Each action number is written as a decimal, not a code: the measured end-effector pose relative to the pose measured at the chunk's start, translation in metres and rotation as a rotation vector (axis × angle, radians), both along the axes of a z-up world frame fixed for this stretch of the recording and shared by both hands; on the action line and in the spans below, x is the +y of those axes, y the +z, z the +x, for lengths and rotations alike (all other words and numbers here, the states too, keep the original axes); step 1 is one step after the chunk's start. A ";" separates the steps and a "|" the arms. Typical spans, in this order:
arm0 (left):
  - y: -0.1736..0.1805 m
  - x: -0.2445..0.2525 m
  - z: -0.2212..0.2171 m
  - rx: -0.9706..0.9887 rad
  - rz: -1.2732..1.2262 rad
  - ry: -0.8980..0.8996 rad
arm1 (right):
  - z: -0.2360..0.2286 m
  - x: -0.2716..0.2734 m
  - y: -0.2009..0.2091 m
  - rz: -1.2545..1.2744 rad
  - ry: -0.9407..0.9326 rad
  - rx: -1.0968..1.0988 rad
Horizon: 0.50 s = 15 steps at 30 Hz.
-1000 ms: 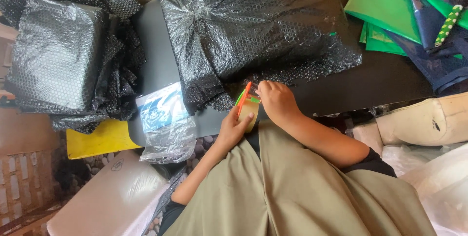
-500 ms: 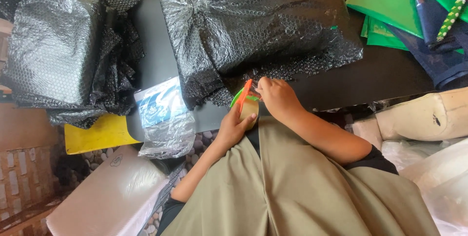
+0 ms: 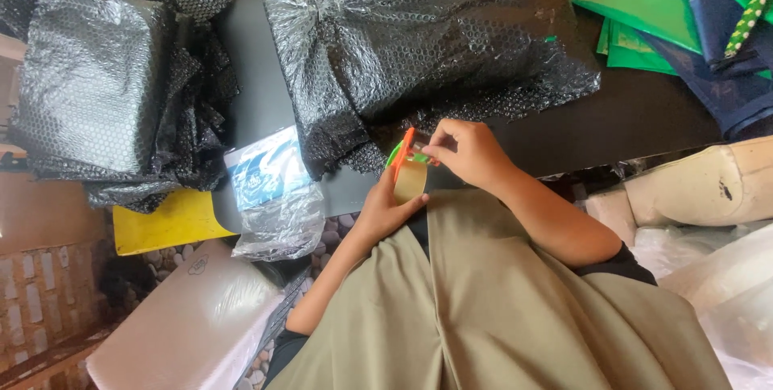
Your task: Wrapping a green tote bag in black bubble wrap and sealing it with a tape dispenser.
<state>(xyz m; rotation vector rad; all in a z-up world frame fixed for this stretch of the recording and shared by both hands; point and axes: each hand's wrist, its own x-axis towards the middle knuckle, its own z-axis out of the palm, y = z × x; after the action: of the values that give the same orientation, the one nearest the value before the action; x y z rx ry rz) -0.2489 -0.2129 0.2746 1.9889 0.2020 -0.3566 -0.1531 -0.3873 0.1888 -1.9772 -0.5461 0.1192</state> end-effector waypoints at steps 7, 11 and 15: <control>-0.020 0.001 0.001 0.039 0.000 0.013 | -0.011 -0.015 0.040 0.072 0.039 -0.118; -0.070 0.013 0.001 0.105 0.123 0.047 | -0.017 -0.024 0.067 0.100 0.090 -0.141; -0.087 0.015 0.000 -0.003 0.124 -0.001 | -0.009 -0.035 0.094 0.163 0.078 -0.126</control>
<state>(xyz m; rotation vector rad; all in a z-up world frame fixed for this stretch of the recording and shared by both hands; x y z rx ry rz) -0.2491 -0.1984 0.1881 2.1118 0.2262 -0.3485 -0.1618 -0.4222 0.2833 -1.8129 -0.6934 -0.0014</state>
